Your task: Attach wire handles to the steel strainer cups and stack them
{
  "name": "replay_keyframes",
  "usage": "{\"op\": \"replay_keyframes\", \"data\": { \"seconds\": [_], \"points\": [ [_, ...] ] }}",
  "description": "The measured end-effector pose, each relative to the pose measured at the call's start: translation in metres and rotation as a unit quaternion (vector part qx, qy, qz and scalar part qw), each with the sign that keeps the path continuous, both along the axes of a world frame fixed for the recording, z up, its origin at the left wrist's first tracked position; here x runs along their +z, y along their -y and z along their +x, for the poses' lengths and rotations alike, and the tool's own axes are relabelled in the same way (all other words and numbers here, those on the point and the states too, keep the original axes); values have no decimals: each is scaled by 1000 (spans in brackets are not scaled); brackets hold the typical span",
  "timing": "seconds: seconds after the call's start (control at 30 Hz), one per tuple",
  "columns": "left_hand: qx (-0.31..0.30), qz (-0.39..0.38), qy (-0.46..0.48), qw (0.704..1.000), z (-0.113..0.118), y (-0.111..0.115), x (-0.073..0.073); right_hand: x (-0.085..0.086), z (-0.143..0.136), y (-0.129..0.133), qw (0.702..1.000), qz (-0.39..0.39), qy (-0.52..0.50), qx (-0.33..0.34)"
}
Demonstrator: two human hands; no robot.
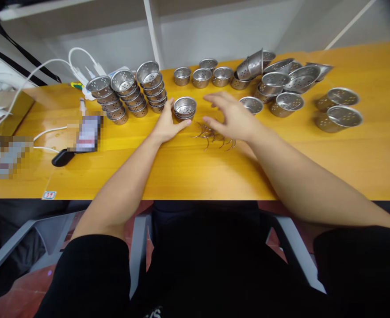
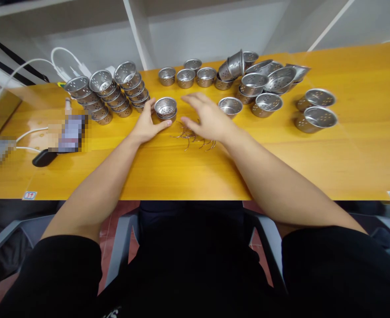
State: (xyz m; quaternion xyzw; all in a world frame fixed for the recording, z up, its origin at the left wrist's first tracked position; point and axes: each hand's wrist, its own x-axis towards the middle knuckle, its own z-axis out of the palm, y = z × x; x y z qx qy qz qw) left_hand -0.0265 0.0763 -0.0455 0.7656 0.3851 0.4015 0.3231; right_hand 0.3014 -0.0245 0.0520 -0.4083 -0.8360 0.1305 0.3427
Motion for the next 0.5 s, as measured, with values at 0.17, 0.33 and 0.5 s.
{"op": "replay_keyframes", "data": {
  "seconds": [0.17,0.33,0.5],
  "points": [
    [23,-6,-4,1000,2,20,9,14,69,-13,986,47,8,-157],
    [31,29,-19,999,-1,29,20,-11,105,-36,970,-6,128,-207],
    [19,84,-24,996,-1,37,38,2,81,-26,956,-10,196,-218]
  ]
}}
